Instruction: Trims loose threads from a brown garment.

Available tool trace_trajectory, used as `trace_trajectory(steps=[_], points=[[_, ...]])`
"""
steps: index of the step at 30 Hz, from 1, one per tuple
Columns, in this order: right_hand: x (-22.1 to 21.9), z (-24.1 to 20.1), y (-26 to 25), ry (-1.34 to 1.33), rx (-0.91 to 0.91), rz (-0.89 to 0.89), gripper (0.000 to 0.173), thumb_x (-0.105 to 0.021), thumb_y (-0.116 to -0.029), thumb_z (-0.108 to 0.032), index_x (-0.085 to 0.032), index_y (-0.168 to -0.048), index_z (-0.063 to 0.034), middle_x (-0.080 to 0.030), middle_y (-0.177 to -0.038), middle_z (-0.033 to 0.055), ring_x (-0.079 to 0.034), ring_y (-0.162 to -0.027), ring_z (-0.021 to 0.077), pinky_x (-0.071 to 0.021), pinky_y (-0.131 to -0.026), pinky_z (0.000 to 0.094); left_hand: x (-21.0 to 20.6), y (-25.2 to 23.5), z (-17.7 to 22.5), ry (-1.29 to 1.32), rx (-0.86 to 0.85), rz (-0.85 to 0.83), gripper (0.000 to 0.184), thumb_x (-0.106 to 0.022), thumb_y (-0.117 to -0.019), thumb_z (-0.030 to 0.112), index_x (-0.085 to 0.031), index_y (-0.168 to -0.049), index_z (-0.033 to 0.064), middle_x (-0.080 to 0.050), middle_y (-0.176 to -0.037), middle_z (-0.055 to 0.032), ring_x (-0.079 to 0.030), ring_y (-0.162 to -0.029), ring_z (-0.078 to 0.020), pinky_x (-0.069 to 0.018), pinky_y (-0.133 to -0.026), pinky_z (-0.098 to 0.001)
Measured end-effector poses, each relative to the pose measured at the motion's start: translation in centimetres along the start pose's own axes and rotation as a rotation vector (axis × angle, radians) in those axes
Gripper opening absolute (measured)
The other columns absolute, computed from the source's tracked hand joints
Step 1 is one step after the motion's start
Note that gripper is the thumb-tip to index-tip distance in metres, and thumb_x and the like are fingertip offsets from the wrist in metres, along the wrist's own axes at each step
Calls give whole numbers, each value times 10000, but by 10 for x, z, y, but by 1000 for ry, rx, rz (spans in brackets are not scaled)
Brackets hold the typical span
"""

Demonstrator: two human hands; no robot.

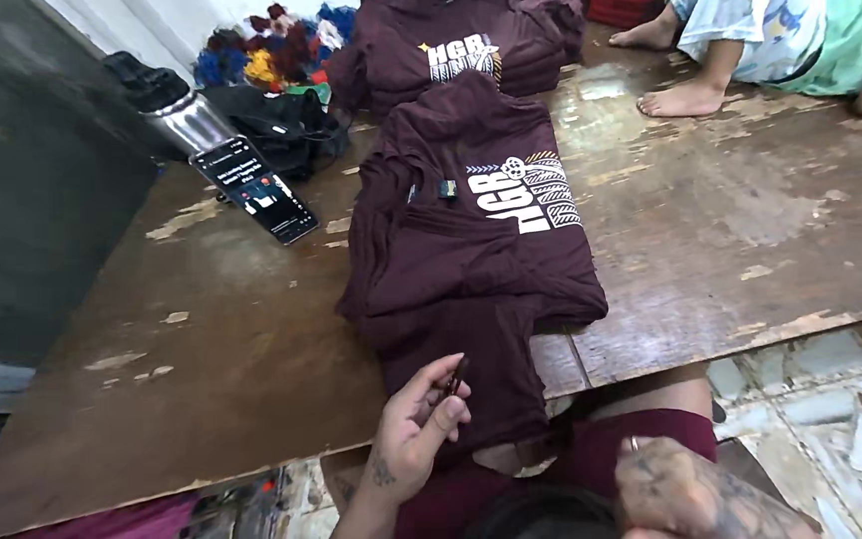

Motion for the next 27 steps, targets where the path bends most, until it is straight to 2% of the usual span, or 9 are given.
trace_trajectory(steps=[2, 5, 7, 9, 11, 13, 15, 19, 27], points=[[0, 1, -3, 43, 3, 46, 456, -522, -1059, -416, -668, -771, -94, -611, -644, 46, -622, -646, 147, -522, -641, 277, -3, -5, 5, 45, -27, 5, 419, -571, -1029, 405, -597, -1336, 121, -699, -1009, 100, -670, -753, 8, -562, -581, -164], [5, 12, -36, 236, -7, 270, 290, -575, -1036, -411, -699, -1184, -194, -589, -890, 57, -607, -813, 152, -529, -742, 259, -19, -14, 9, 94, -45, -31, 433, -577, -1029, 392, -578, -1337, 87, -690, -996, 95, -669, -734, 9, -572, -572, -169], [-3, 20, -52, 246, 38, 338, 191, -640, -966, -269, -753, -1056, -145, -648, -888, 118, -645, -826, 229, -547, -741, 332, -28, -13, 8, 3, -39, -67, 445, -558, -1046, 335, -567, -1332, -6, -674, -978, 50, -647, -713, 14, -562, -572, -172], [-7, 22, -41, 195, 73, 380, 155, -577, -1016, -217, -702, -1016, -125, -629, -893, 82, -643, -882, 182, -553, -812, 290, -32, -10, 11, -197, -90, -135, 446, -537, -1047, 293, -602, -1307, -64, -686, -995, -42, -644, -775, -9, -564, -663, -182], [-6, 21, -23, 167, 62, 366, 168, -533, -1058, -209, -668, -1016, -120, -660, -943, 46, -668, -961, 119, -561, -884, 239, -34, -4, 19, -372, -197, -210, 409, -537, -1032, 273, -651, -1263, -44, -707, -1031, -108, -661, -902, -65, -551, -821, -204], [-8, 20, -15, 178, 35, 335, 175, -528, -1054, -191, -668, -994, -105, -687, -952, 47, -679, -972, 110, -558, -896, 225, -40, 6, 26, -473, -301, -276, 353, -559, -1004, 230, -687, -1216, -22, -721, -1037, -131, -683, -945, -127, -554, -873, -238], [-2, 13, -17, 227, 45, 332, 159, -540, -1040, -180, -674, -993, -111, -679, -926, 43, -672, -937, 115, -555, -868, 229, -49, 10, 32, -575, -403, -304, 322, -567, -991, 215, -712, -1195, 14, -729, -1008, -117, -699, -931, -169, -568, -858, -271], [0, -5, -22, 334, 101, 285, 131, -542, -1010, -122, -672, -1013, -109, -659, -906, 47, -659, -930, 144, -545, -892, 252, -58, 12, 40, -706, -487, -243, 265, -572, -993, 159, -749, -1165, 62, -733, -911, -96, -712, -800, -190, -580, -705, -291], [-7, -10, -12, 324, 122, 263, 136, -536, -1020, -95, -671, -1033, -100, -681, -930, 52, -673, -969, 138, -542, -931, 240, -58, 15, 44, -764, -525, -216, 263, -559, -984, 119, -743, -1161, 58, -726, -907, -98, -707, -776, -177, -570, -660, -275]])
Point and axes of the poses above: each hand's wrist, its own y-axis away from the middle knuckle, its own x-axis out of the back of the hand, z = x × y, the point moved 10 cm from there along -y, towards the middle knuckle
